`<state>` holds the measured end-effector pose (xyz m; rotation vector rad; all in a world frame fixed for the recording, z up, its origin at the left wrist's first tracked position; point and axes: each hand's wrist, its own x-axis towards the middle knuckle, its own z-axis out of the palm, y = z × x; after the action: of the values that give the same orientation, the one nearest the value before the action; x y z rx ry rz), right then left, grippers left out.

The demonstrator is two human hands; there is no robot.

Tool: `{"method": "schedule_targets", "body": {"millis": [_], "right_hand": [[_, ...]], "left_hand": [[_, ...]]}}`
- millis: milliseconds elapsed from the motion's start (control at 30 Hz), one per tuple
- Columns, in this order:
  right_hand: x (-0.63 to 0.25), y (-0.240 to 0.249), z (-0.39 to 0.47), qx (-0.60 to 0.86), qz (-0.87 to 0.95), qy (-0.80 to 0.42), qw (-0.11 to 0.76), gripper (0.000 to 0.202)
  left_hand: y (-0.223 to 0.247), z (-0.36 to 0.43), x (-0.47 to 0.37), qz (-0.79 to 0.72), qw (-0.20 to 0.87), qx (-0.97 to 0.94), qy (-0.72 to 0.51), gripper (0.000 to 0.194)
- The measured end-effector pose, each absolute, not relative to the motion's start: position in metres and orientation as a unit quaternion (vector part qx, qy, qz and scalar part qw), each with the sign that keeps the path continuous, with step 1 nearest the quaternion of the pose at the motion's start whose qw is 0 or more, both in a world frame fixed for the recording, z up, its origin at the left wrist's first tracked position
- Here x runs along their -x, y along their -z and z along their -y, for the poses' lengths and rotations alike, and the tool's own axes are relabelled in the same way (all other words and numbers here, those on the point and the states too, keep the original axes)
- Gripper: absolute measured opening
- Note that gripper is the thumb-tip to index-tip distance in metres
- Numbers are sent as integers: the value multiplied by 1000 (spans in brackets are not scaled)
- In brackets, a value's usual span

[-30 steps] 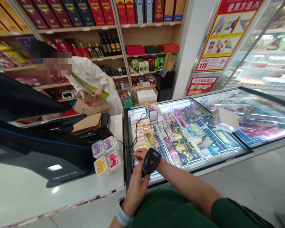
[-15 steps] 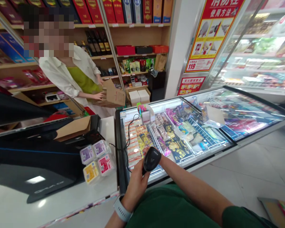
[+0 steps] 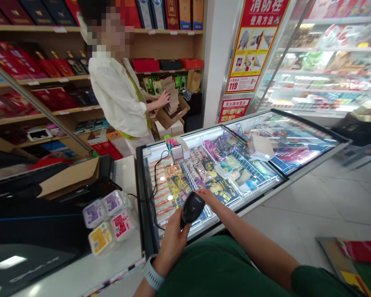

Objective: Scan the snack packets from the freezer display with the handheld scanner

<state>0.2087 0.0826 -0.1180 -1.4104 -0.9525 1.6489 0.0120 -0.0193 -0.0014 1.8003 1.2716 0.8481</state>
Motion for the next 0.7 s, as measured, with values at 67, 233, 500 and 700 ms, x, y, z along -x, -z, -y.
{"method": "schedule_targets", "body": {"millis": [67, 233, 500, 700], "right_hand": [[-219, 119, -81, 557, 379, -638, 372, 40], [-244, 122, -77, 586, 397, -600, 373, 36], [-268, 112, -71, 638, 413, -530, 376, 36], [-278, 121, -66, 642, 407, -533, 371, 40]], "left_hand": [[2, 19, -14, -496, 378, -708, -330, 44], [2, 17, -17, -488, 364, -717, -339, 47], [4, 15, -19, -478, 365, -727, -332, 49], [6, 14, -19, -483, 355, -732, -324, 49]]}}
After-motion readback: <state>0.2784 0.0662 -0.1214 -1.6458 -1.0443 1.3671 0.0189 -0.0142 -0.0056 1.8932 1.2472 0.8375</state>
